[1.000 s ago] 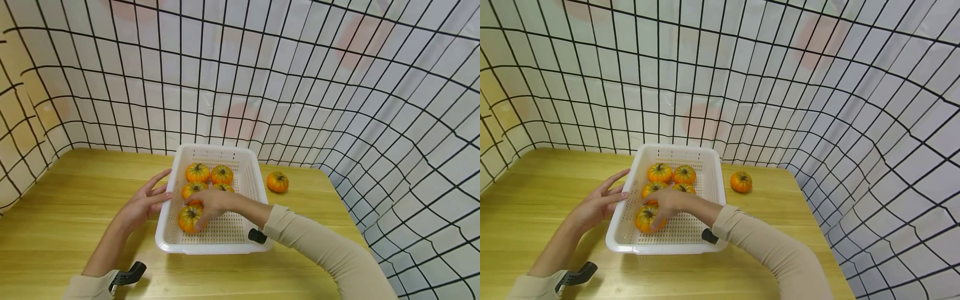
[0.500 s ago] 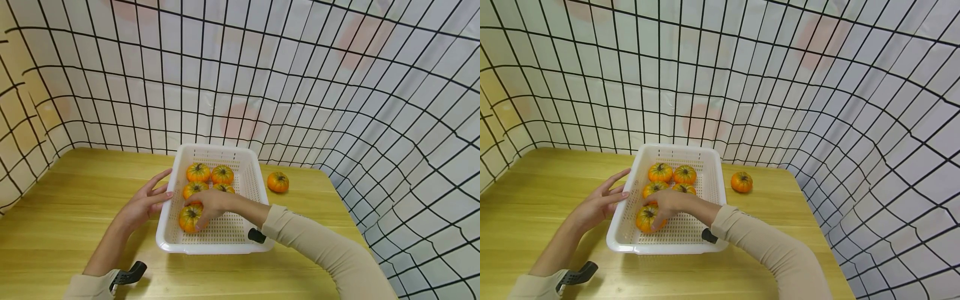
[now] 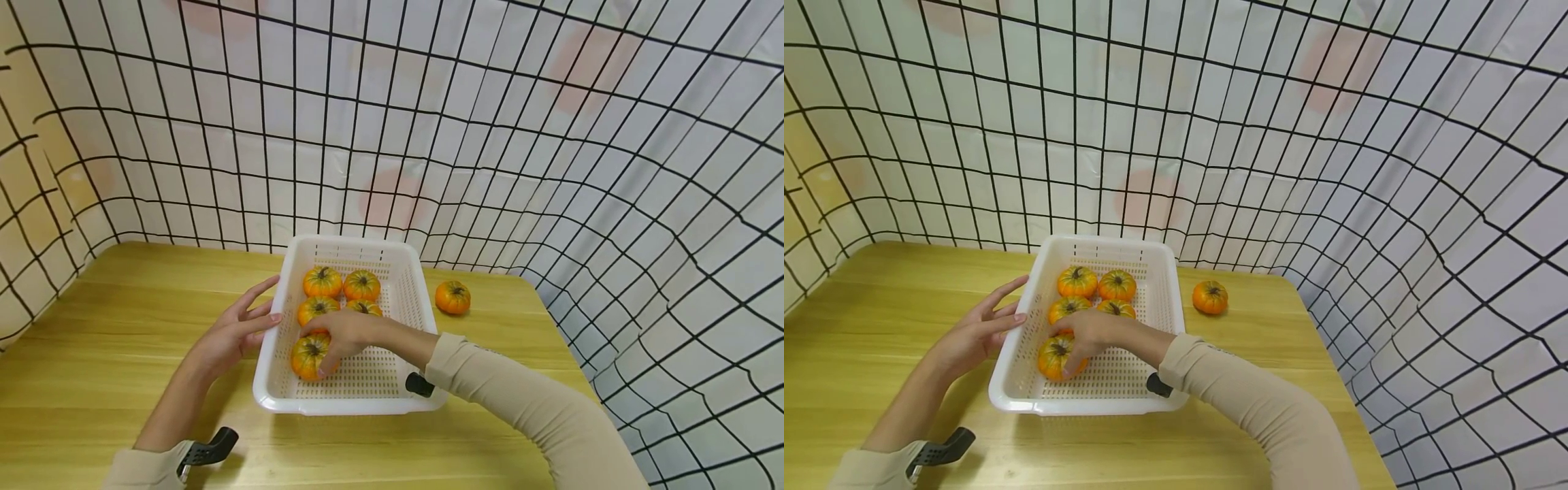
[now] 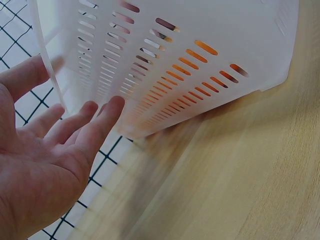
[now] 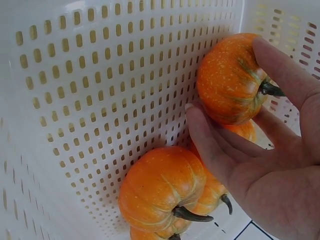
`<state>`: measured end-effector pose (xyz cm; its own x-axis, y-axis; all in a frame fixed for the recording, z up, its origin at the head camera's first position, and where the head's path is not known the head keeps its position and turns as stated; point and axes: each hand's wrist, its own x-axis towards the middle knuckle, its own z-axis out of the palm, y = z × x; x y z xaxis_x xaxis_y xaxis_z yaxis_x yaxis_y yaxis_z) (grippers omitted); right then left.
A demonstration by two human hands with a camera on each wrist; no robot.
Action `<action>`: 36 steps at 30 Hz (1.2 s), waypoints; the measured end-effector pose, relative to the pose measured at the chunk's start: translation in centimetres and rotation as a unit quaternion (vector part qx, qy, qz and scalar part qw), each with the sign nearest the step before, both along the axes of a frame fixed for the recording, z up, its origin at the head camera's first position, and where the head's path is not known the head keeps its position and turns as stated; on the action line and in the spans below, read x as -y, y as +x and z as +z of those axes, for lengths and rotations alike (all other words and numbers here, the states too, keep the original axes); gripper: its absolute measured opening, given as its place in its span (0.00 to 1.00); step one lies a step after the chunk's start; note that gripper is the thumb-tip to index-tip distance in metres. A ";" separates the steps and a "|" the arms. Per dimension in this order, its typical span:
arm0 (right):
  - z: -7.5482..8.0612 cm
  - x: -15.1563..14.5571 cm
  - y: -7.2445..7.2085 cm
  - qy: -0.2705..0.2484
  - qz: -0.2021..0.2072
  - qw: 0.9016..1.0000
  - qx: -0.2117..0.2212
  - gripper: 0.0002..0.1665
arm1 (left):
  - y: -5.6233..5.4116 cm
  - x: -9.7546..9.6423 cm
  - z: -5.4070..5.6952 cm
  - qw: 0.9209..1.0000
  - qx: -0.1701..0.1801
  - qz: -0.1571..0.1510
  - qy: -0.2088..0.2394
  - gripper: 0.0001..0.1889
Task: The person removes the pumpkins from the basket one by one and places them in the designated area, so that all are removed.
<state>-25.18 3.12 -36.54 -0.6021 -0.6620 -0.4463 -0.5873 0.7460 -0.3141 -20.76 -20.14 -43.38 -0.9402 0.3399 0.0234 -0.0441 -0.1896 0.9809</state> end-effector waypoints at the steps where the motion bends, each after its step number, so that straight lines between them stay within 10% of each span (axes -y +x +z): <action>1: 0.0 0.0 0.0 0.000 0.000 1.000 0.001 0.46 | 0.0 0.0 0.0 1.000 -0.001 0.000 -0.002 0.39; 36: 2.6 -1.3 0.0 -0.019 0.018 1.000 0.002 0.45 | 0.1 0.1 0.1 1.000 0.003 -0.001 -0.004 0.39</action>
